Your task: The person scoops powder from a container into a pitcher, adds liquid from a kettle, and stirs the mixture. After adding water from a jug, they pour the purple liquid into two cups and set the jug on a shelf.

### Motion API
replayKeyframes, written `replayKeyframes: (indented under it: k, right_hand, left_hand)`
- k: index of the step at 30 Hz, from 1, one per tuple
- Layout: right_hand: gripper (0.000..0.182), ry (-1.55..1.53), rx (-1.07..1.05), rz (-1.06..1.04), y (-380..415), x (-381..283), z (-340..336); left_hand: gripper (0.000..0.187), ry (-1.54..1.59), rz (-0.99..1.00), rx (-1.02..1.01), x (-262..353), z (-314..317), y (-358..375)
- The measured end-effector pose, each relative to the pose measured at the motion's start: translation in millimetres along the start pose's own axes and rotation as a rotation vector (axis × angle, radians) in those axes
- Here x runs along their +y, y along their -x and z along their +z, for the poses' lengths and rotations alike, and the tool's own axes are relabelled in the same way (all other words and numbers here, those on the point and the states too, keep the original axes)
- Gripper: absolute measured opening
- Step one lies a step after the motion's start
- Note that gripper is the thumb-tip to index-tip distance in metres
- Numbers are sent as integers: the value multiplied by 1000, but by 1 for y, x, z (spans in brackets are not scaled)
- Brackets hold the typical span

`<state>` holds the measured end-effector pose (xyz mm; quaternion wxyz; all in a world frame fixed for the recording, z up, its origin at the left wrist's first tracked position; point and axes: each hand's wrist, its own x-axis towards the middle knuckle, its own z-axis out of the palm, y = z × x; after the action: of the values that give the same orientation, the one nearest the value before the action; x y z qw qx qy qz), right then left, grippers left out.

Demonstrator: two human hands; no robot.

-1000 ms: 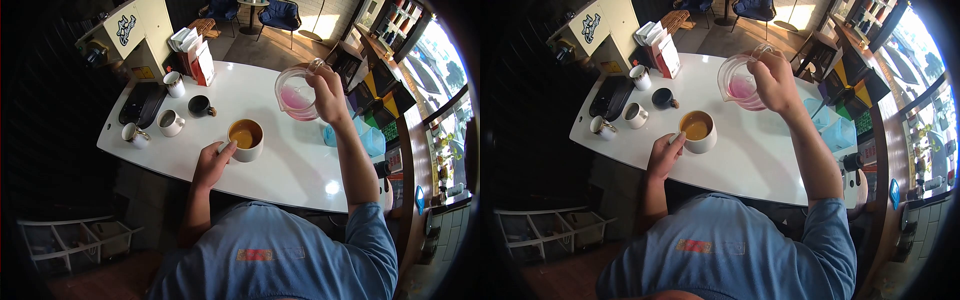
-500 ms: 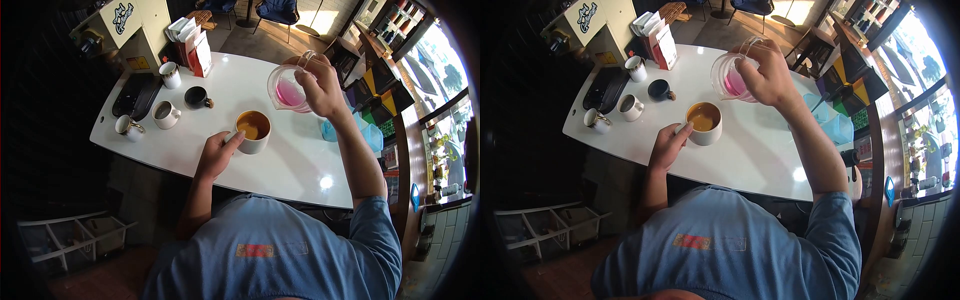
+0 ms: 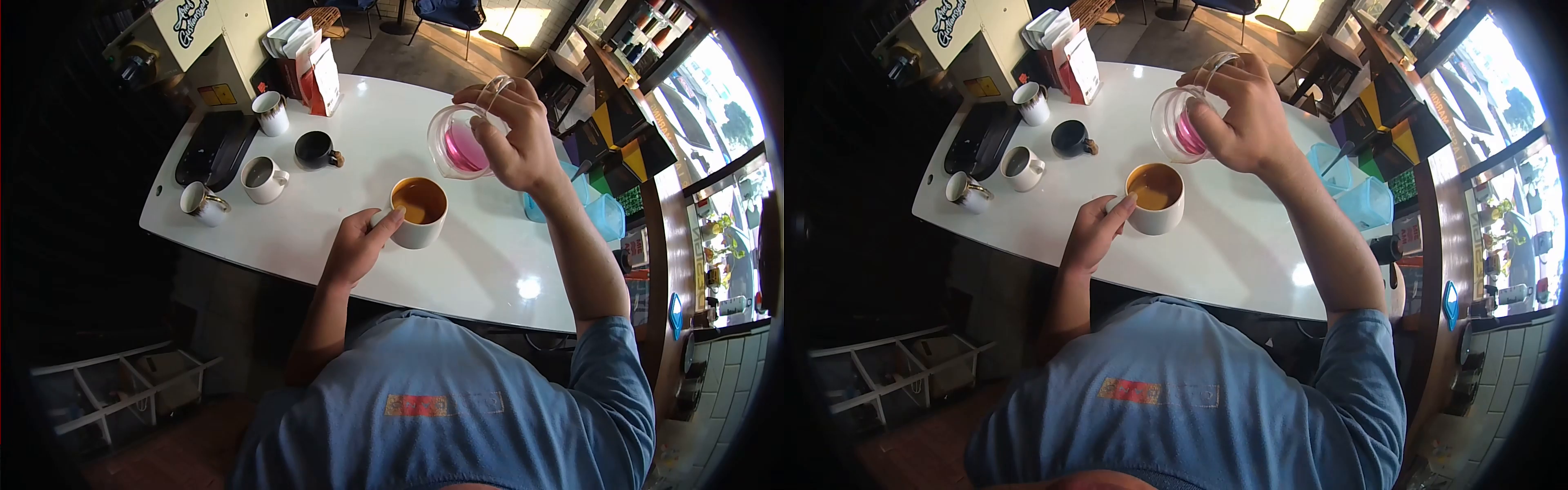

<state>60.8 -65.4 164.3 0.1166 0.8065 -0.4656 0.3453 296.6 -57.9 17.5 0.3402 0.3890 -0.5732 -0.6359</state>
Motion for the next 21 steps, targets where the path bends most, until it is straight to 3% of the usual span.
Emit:
replayKeyframes:
  k: [3, 21]
  right_hand:
    - [37, 42, 28, -94, -1, -1, 0]
    - [35, 89, -8, -151, -1, -7, -4]
  left_hand:
    - [40, 50, 19, 19, 0, 2, 0]
    - [37, 123, 24, -16, 9, 6, 0]
